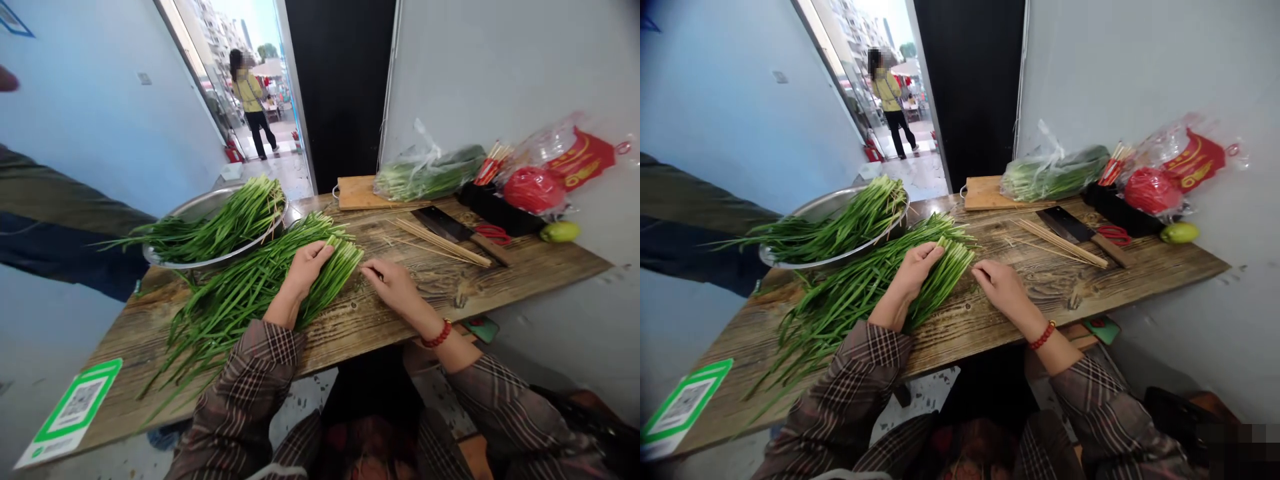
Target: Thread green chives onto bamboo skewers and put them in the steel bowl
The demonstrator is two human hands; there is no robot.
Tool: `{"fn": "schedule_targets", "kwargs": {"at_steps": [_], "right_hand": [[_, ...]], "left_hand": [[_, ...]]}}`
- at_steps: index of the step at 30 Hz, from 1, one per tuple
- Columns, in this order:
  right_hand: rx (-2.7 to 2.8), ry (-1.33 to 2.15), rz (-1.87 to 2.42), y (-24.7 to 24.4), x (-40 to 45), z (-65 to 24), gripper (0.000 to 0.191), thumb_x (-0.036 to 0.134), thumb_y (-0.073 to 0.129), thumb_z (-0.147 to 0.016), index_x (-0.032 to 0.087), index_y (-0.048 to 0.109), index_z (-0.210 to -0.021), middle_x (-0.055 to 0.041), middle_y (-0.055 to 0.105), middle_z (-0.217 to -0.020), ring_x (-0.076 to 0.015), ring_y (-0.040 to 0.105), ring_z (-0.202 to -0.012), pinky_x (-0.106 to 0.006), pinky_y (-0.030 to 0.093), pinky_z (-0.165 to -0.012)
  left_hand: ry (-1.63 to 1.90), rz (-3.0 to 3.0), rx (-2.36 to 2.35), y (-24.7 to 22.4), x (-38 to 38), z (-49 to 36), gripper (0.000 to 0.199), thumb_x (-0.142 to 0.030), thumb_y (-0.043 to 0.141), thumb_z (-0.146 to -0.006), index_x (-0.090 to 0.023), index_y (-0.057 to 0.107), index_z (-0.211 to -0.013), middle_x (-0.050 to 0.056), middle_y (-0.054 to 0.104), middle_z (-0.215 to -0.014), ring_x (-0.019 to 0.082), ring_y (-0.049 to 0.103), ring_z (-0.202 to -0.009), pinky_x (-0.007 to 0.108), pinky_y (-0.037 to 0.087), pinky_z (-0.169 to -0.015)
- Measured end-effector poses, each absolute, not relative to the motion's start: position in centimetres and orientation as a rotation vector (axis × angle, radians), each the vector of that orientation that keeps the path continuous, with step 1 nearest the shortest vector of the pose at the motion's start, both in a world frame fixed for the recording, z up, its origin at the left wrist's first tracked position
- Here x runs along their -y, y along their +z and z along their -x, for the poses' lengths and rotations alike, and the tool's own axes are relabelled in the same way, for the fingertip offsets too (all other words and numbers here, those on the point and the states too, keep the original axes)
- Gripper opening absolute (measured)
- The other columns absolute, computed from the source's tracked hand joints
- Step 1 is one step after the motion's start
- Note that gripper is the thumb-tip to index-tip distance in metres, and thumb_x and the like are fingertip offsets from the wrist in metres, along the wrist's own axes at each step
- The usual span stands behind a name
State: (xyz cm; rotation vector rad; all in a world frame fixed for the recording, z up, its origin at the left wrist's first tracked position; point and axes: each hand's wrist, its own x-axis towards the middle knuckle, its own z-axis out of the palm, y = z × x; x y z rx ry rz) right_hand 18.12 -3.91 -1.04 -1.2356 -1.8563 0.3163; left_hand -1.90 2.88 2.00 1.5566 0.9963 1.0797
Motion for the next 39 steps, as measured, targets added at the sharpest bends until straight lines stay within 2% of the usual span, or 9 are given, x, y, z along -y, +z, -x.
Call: {"fn": "schedule_targets", "kwargs": {"at_steps": [5, 9, 16, 24, 26, 30, 32, 36, 39], "right_hand": [[1.761, 0.384, 1.132, 1.2, 3.5, -17.4, 0.025, 0.032, 0.049, -0.094, 0.02, 0.067, -0.081, -0.0003, 0.064, -0.067, -0.0153, 0.059, -0.062, -0.027, 0.043, -0.062], [1.757, 0.39, 1.059, 2.2, 3.6, -17.3, 0.024, 0.033, 0.049, -0.093, 0.021, 0.07, -0.092, -0.0021, 0.07, -0.076, -0.0171, 0.064, -0.068, -0.029, 0.047, -0.068], [1.705, 0.353, 1.014, 2.6, 4.6, -17.3, 0.024, 0.03, 0.05, -0.093, 0.022, 0.072, -0.091, -0.0036, 0.075, -0.087, -0.0201, 0.068, -0.079, -0.031, 0.051, -0.073], [1.697, 0.346, 1.065, 2.2, 4.6, -17.8, 0.026, 0.031, 0.05, -0.092, 0.021, 0.071, -0.083, -0.0031, 0.072, -0.075, -0.0195, 0.066, -0.07, -0.03, 0.047, -0.066], [1.709, 0.374, 1.088, 2.1, 4.5, -18.2, 0.026, 0.032, 0.05, -0.092, 0.02, 0.071, -0.083, -0.0019, 0.07, -0.07, -0.0181, 0.064, -0.066, -0.028, 0.046, -0.064], [1.725, 0.376, 1.12, 2.1, 4.4, -18.8, 0.025, 0.031, 0.05, -0.092, 0.019, 0.071, -0.083, -0.0009, 0.069, -0.067, -0.0165, 0.062, -0.062, -0.027, 0.044, -0.063], [1.739, 0.353, 1.127, 2.0, 4.4, -18.9, 0.024, 0.03, 0.051, -0.092, 0.02, 0.071, -0.083, -0.0007, 0.068, -0.066, -0.0163, 0.062, -0.061, -0.027, 0.044, -0.063], [1.797, 0.325, 1.126, 2.2, 4.5, -19.1, 0.023, 0.03, 0.051, -0.092, 0.02, 0.071, -0.085, -0.0014, 0.07, -0.069, -0.0168, 0.063, -0.062, -0.027, 0.043, -0.063], [1.872, 0.323, 1.13, 2.4, 4.6, -19.4, 0.022, 0.029, 0.051, -0.092, 0.02, 0.071, -0.088, -0.0028, 0.072, -0.076, -0.0177, 0.064, -0.067, -0.028, 0.043, -0.065]], "left_hand": [[1.048, -1.49, -0.864, 4.8, -2.1, 2.7, 0.039, -0.052, 0.069, -0.077, -0.013, 0.062, -0.077, -0.002, 0.057, -0.066, 0.01, 0.05, -0.061, 0.02, 0.04, -0.058], [1.038, -1.479, -0.839, 6.2, -1.3, 3.1, 0.04, -0.052, 0.067, -0.079, -0.014, 0.059, -0.073, -0.002, 0.055, -0.063, 0.009, 0.049, -0.058, 0.02, 0.04, -0.056], [1.029, -1.529, -0.86, 6.7, 0.0, 1.9, 0.043, -0.057, 0.066, -0.077, -0.015, 0.059, -0.072, -0.001, 0.057, -0.062, 0.011, 0.053, -0.059, 0.022, 0.043, -0.055], [0.937, -1.543, -0.874, 6.7, -0.1, 1.1, 0.044, -0.056, 0.068, -0.075, -0.014, 0.058, -0.069, -0.002, 0.056, -0.059, 0.009, 0.049, -0.054, 0.021, 0.038, -0.052], [0.908, -1.543, -0.851, 7.0, -0.4, 1.6, 0.04, -0.052, 0.071, -0.073, -0.013, 0.061, -0.073, -0.002, 0.059, -0.064, 0.009, 0.052, -0.057, 0.021, 0.041, -0.056], [0.99, -1.602, -0.899, 8.0, -0.9, 2.7, 0.044, -0.047, 0.074, -0.071, -0.014, 0.069, -0.099, 0.004, 0.069, -0.085, 0.013, 0.06, -0.078, 0.024, 0.045, -0.072], [1.019, -1.659, -0.949, 8.7, -1.0, 2.9, 0.045, -0.048, 0.072, -0.073, -0.013, 0.07, -0.102, 0.005, 0.069, -0.086, 0.013, 0.059, -0.08, 0.024, 0.044, -0.073], [0.924, -1.843, -0.987, 9.8, -1.2, 2.7, 0.038, -0.046, 0.069, -0.074, -0.011, 0.07, -0.087, 0.001, 0.062, -0.073, 0.01, 0.052, -0.068, 0.023, 0.039, -0.066], [0.721, -2.067, -0.972, 10.7, -1.6, 2.7, 0.032, -0.042, 0.065, -0.076, -0.011, 0.064, -0.07, -0.004, 0.049, -0.059, 0.008, 0.04, -0.057, 0.022, 0.03, -0.057]]}}
